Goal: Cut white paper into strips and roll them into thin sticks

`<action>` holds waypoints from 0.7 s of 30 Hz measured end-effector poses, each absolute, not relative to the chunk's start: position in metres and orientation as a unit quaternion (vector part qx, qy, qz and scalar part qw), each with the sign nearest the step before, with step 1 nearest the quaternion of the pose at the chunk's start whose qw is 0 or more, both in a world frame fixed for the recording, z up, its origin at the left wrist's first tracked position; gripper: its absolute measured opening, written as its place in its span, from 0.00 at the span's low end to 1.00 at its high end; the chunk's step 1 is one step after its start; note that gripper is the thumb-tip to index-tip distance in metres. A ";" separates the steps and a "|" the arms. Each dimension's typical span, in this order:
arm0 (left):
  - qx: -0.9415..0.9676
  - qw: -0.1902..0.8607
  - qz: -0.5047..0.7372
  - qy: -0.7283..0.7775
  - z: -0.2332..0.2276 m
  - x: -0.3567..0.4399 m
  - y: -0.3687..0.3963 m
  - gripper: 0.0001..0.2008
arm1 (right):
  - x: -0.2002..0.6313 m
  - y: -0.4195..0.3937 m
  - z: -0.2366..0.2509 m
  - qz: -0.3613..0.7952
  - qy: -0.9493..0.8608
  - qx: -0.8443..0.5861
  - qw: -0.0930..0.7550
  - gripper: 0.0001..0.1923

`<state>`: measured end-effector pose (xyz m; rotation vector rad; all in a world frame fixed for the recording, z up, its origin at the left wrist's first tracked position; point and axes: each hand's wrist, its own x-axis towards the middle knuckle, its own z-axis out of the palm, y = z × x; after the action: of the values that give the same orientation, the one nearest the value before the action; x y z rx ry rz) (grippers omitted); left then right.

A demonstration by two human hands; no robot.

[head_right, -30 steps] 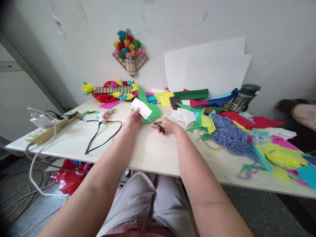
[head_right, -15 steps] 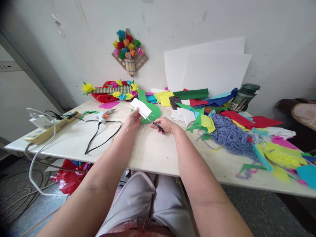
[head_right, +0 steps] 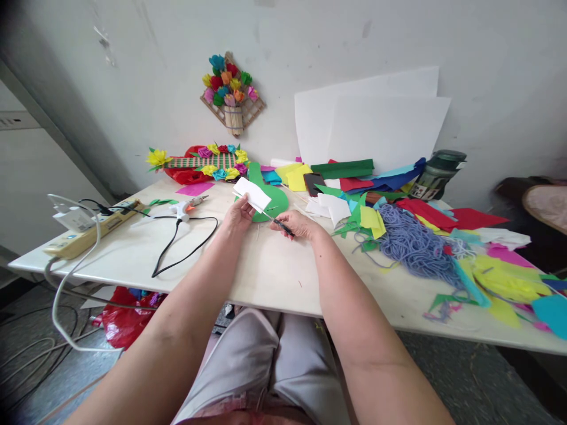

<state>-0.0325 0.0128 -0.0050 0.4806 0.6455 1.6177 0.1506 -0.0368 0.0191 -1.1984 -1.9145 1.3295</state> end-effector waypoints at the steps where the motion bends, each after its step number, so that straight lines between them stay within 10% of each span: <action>1: 0.209 0.618 0.704 0.280 -0.005 -0.033 0.013 0.03 | 0.151 -0.036 0.018 0.490 -0.707 -0.440 0.257 0.14; 21: 0.191 0.600 0.714 0.304 0.000 -0.037 0.012 0.05 | 0.152 -0.034 0.016 0.475 -0.710 -0.436 0.284 0.13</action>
<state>-0.0372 0.0122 -0.0002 0.4438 0.7042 1.6559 0.1524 -0.0338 0.0158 -1.1661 -1.8999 1.2704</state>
